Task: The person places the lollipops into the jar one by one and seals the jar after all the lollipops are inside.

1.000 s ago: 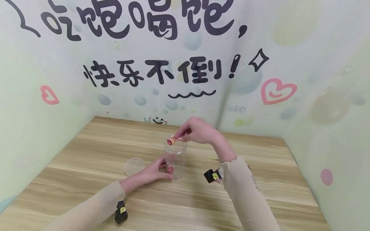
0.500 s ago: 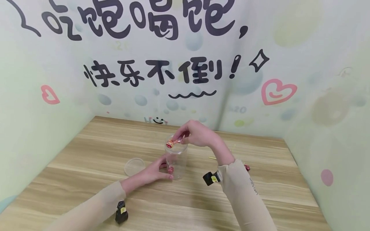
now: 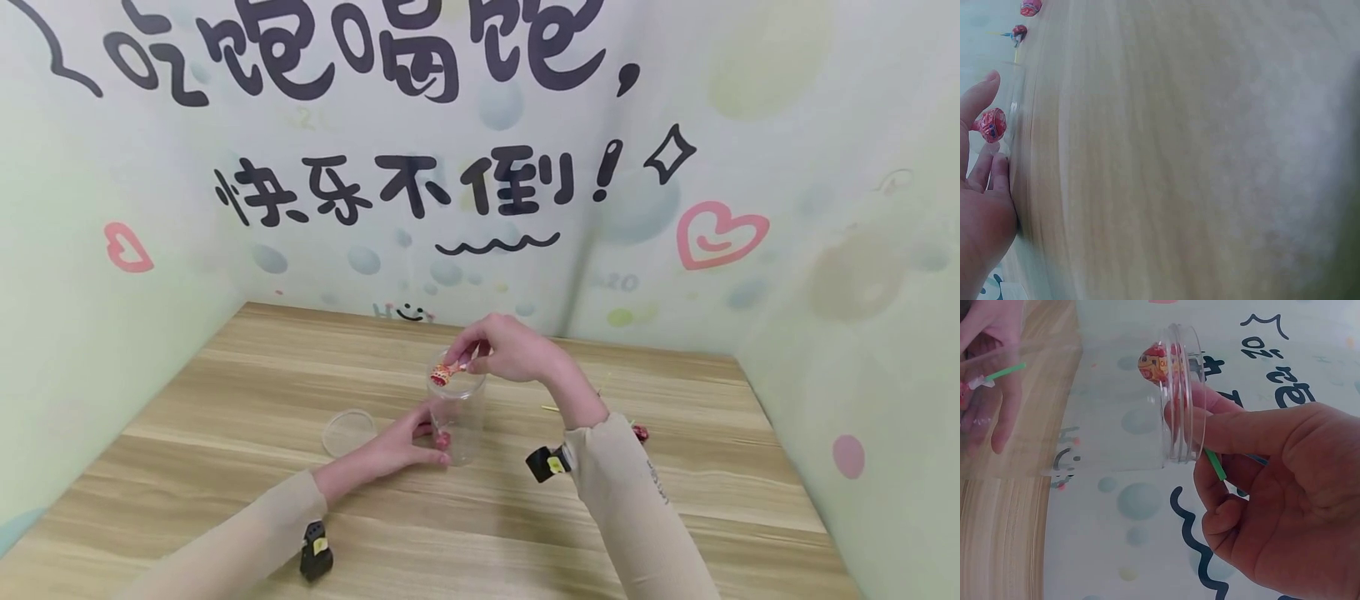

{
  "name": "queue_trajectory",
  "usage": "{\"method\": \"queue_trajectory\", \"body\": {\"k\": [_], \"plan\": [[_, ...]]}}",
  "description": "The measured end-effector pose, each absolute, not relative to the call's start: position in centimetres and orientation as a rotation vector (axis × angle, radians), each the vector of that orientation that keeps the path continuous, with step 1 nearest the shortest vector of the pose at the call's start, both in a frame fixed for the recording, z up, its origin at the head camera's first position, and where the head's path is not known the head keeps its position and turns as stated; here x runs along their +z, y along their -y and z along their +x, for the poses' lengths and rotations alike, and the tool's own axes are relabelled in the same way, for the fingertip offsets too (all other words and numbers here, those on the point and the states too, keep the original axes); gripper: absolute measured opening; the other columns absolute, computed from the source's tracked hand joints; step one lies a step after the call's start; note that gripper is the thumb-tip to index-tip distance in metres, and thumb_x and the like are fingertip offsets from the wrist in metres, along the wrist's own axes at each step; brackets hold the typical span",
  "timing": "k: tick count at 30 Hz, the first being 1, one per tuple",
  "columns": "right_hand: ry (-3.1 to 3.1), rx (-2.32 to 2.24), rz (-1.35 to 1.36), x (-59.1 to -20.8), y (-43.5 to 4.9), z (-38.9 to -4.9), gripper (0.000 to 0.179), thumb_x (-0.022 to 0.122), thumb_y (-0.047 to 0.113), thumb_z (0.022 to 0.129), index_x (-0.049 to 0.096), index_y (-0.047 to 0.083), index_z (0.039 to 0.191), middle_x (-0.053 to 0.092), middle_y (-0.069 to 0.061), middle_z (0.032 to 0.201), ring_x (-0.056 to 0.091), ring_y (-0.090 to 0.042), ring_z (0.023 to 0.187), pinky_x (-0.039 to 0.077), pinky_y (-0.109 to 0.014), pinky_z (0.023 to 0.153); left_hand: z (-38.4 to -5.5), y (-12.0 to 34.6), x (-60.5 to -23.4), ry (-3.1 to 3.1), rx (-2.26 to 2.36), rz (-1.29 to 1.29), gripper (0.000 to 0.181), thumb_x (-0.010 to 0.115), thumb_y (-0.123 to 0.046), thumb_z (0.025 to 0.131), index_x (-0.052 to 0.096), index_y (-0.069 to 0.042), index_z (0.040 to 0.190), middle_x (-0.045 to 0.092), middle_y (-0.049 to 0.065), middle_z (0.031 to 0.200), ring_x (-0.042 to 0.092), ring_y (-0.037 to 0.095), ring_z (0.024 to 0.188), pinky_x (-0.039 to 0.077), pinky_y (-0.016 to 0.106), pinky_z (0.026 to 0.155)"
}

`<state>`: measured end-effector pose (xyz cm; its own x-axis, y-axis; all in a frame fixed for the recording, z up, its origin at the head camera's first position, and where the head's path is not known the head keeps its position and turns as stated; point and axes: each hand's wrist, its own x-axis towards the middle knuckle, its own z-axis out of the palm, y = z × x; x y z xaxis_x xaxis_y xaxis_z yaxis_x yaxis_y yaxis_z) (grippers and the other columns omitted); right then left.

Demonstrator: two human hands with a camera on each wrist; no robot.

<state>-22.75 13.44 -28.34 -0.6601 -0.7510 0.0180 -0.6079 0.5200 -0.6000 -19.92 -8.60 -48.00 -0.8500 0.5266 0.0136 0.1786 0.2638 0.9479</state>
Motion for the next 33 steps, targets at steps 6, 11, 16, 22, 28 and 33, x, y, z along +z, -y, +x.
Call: {"method": "queue_trajectory", "body": {"k": [6, 11, 16, 22, 28, 33], "plan": [[-2.519, -0.863, -1.142, -28.50, -13.46, -22.74, 0.022, 0.064, -0.003, 0.090, 0.075, 0.010, 0.105, 0.074, -0.003, 0.096, 0.063, -0.013, 0.087, 0.051, -0.024, 0.070, -19.90, 8.60, -48.06, -2.241, 1.606, 0.647, 0.083, 0.081, -0.012, 0.082, 0.034, -0.010, 0.150, 0.047, 0.017, 0.149, 0.050, 0.035, 0.133, 0.041, 0.050, 0.114], [-2.525, -0.857, -1.130, -28.55, -13.42, -22.66, 0.024, 0.064, -0.003, 0.090, 0.075, 0.011, 0.105, 0.075, -0.002, 0.098, 0.063, -0.013, 0.088, 0.052, -0.024, 0.071, -19.87, 8.58, -48.02, -2.228, 1.607, 0.639, 0.083, 0.080, -0.011, 0.082, 0.034, -0.009, 0.150, 0.046, 0.017, 0.150, 0.050, 0.036, 0.134, 0.041, 0.050, 0.114], [-2.537, -0.846, -1.116, -28.63, -13.40, -22.67, 0.024, 0.064, -0.001, 0.091, 0.075, 0.012, 0.107, 0.074, -0.001, 0.098, 0.062, -0.013, 0.089, 0.052, -0.024, 0.072, -19.96, 8.53, -47.93, -2.225, 1.606, 0.627, 0.083, 0.080, -0.010, 0.081, 0.034, -0.009, 0.150, 0.046, 0.017, 0.150, 0.050, 0.035, 0.134, 0.041, 0.049, 0.115], [-2.571, -0.839, -1.083, -28.55, -13.24, -22.39, 0.028, 0.069, 0.006, 0.089, 0.072, 0.013, 0.116, 0.074, -0.001, 0.107, 0.063, -0.016, 0.093, 0.052, -0.028, 0.080, -20.07, 8.60, -47.97, -2.235, 1.590, 0.630, 0.084, 0.079, -0.010, 0.083, 0.033, -0.012, 0.152, 0.046, 0.015, 0.150, 0.050, 0.035, 0.134, 0.042, 0.049, 0.114], [-2.597, -0.822, -1.078, -28.54, -13.02, -22.06, 0.031, 0.070, 0.009, 0.089, 0.071, 0.015, 0.120, 0.073, 0.000, 0.115, 0.064, -0.020, 0.100, 0.051, -0.032, 0.086, -20.05, 8.69, -47.95, -2.223, 1.606, 0.648, 0.085, 0.079, -0.010, 0.083, 0.031, -0.014, 0.154, 0.046, 0.012, 0.150, 0.052, 0.033, 0.133, 0.043, 0.047, 0.114], [-2.602, -0.835, -1.084, -28.61, -13.07, -21.83, 0.032, 0.071, 0.009, 0.089, 0.070, 0.014, 0.121, 0.073, 0.000, 0.116, 0.063, -0.017, 0.105, 0.052, -0.037, 0.091, -20.00, 8.62, -47.85, -2.214, 1.615, 0.666, 0.087, 0.080, -0.009, 0.082, 0.031, -0.014, 0.154, 0.049, 0.014, 0.146, 0.052, 0.032, 0.132, 0.043, 0.047, 0.114]]}}
